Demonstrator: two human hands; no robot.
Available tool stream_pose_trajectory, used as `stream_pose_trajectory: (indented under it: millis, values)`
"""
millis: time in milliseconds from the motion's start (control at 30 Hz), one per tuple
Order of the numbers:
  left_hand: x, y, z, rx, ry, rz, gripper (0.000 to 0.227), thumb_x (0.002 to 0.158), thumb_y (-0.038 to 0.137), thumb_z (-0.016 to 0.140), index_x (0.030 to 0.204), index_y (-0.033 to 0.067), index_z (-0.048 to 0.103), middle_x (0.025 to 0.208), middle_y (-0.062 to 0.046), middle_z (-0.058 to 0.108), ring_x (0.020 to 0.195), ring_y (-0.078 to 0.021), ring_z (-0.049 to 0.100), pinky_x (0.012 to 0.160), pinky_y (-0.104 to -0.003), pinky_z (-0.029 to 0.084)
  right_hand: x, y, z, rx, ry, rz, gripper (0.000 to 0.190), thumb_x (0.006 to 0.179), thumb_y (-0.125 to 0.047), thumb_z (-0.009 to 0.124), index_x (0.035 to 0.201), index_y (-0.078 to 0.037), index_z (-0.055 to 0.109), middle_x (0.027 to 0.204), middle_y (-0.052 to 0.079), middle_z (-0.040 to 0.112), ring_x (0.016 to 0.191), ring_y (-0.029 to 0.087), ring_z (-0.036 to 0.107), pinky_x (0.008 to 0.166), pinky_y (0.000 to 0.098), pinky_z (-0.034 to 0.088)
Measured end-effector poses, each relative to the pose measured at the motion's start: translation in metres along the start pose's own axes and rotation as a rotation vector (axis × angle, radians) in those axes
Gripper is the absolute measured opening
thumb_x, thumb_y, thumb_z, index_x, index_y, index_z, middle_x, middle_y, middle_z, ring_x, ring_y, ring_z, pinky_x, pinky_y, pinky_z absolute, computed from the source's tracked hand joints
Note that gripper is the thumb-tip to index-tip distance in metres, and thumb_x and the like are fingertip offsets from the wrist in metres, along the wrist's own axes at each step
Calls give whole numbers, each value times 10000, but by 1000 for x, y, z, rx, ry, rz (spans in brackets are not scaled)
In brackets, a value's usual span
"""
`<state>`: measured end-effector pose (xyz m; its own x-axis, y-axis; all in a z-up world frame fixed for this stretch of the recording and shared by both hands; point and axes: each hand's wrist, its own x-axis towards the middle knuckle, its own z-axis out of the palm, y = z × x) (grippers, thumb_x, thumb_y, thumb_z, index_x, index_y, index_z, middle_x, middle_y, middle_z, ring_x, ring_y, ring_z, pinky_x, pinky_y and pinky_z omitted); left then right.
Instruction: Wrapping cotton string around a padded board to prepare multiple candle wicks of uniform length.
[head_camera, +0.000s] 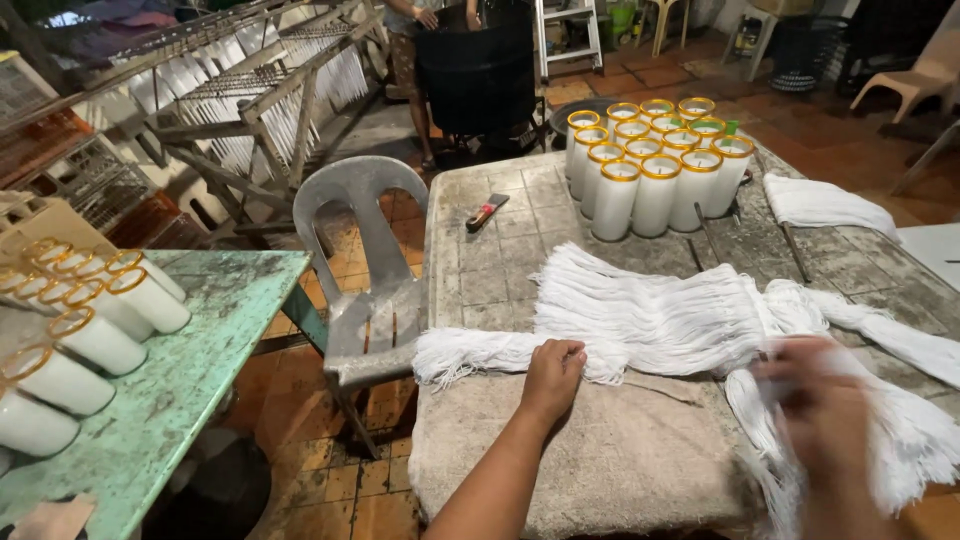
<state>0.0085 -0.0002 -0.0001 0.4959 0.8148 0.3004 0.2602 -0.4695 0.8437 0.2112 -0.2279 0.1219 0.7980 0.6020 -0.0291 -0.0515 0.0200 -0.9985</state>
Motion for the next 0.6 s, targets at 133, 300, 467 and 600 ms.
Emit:
stream_pose_trajectory:
  millis: [133, 300, 467, 600]
  values:
    - [0, -2, 0, -34, 9, -49, 311, 921, 236, 611, 1180, 96, 714, 1128, -105, 715, 1086, -276, 629, 962, -400, 493, 12, 5, -67, 104, 133, -209, 120, 1126, -341, 643, 1186, -238, 628, 1018, -35, 662, 904, 79, 659, 772, 202, 489]
    - [-20, 73, -15, -202, 133, -118, 292, 924, 158, 649, 1206, 110, 713, 1165, -78, 719, 965, -200, 667, 849, -331, 553, -46, -31, -32, -427, 156, -173, 167, 1105, -181, 724, 1161, -24, 722, 867, 182, 659, 717, 284, 590, 695, 404, 460]
    - [-89, 115, 11, -1146, -660, 85, 844, 1045, 576, 410, 1667, 32, 236, 1440, -110, 507, 1275, -244, 546, 1072, -400, 477, -69, 34, 23, -918, -426, -285, 129, 846, -360, 756, 821, -234, 769, 648, -6, 808, 594, 137, 731, 668, 289, 529]
    - [-100, 160, -62, -842, -728, -281, 760, 878, 368, 651, 1533, 118, 359, 1541, -176, 491, 1359, -202, 506, 1088, -330, 460, -76, 33, 23, -569, -419, -110, 177, 863, -171, 748, 996, -143, 862, 881, 7, 915, 806, 117, 778, 800, 262, 551]
